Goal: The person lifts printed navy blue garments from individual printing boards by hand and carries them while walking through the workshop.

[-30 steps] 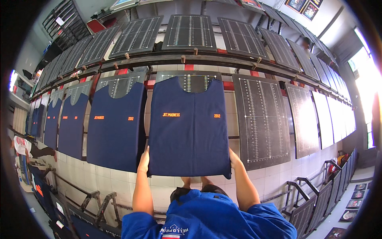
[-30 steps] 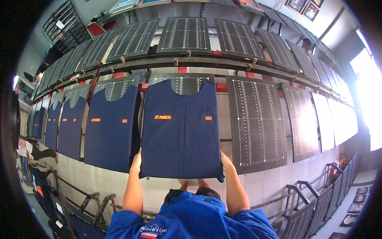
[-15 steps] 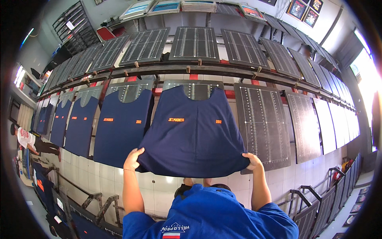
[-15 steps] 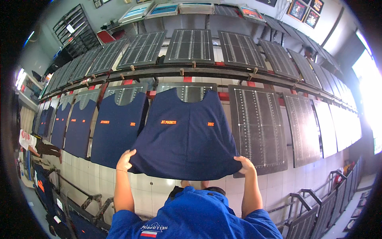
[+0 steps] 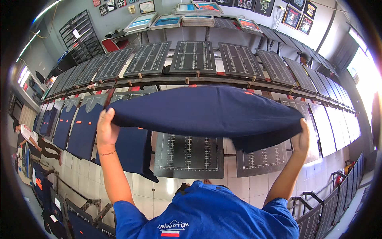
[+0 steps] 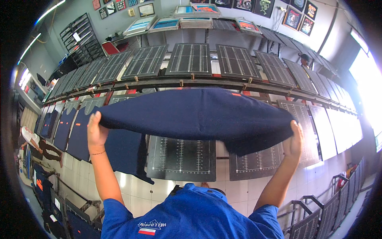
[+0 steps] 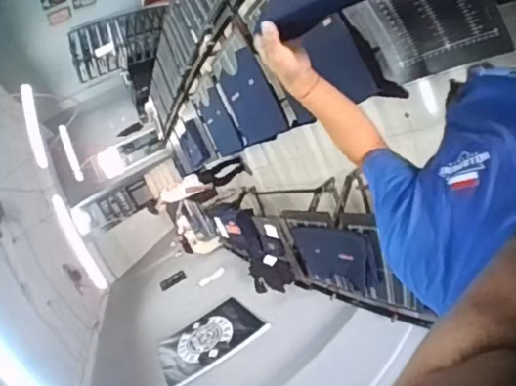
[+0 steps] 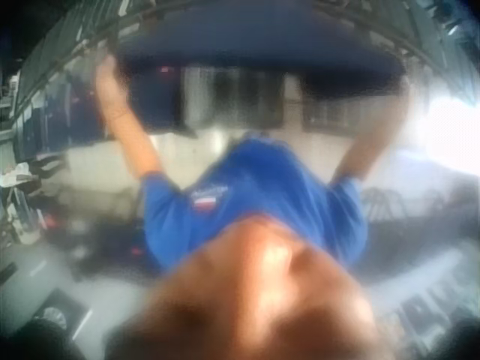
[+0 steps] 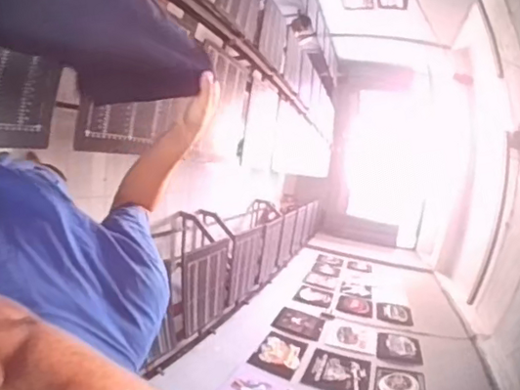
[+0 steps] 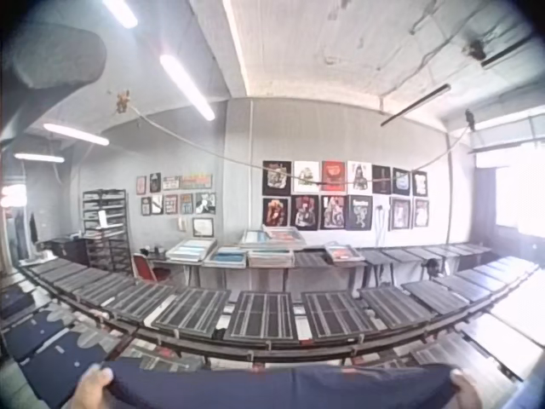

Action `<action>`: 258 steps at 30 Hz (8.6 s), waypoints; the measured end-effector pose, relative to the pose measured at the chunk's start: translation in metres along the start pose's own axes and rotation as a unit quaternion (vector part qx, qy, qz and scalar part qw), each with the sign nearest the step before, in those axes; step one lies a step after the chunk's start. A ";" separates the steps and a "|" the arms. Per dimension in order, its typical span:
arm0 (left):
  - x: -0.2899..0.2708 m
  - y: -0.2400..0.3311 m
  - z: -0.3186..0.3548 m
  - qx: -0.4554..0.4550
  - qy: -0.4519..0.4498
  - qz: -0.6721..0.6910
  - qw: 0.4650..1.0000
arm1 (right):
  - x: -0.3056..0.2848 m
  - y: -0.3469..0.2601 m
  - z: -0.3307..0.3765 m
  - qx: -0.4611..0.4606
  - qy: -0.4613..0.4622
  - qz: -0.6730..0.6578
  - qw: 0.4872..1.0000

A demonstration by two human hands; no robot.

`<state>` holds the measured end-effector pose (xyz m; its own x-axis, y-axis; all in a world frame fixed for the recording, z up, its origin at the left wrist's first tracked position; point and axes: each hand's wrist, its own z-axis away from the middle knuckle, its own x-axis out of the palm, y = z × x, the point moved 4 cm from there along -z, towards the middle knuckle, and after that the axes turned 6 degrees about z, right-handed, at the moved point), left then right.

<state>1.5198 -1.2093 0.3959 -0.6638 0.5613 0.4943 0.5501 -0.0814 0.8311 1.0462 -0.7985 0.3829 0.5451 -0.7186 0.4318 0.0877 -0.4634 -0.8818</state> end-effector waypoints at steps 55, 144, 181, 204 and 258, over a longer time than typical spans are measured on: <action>-0.442 -0.107 0.055 -0.018 0.290 -0.564 0.773 | 0.246 0.365 0.164 0.380 -0.349 0.134 0.846; -0.101 -0.318 0.107 -0.147 0.061 -0.517 0.841 | -0.208 0.212 0.094 0.303 0.034 0.451 0.839; 0.076 -0.073 -0.237 0.080 0.005 -0.303 0.950 | -0.088 -0.052 -0.151 -0.062 0.084 0.284 0.953; -0.122 -0.302 0.113 -0.188 0.156 -0.330 0.912 | -0.249 0.219 0.113 0.205 0.131 0.353 0.904; -0.038 -0.141 0.136 -0.050 0.146 0.447 0.881 | 0.070 0.090 -0.082 -0.070 -0.045 0.109 0.991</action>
<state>1.5364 -1.1071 0.2254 -0.0977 0.0022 0.9952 0.8814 -0.4641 0.0876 1.0234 -0.9328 0.3497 0.6106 -0.7639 0.2090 -0.1538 -0.3733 -0.9149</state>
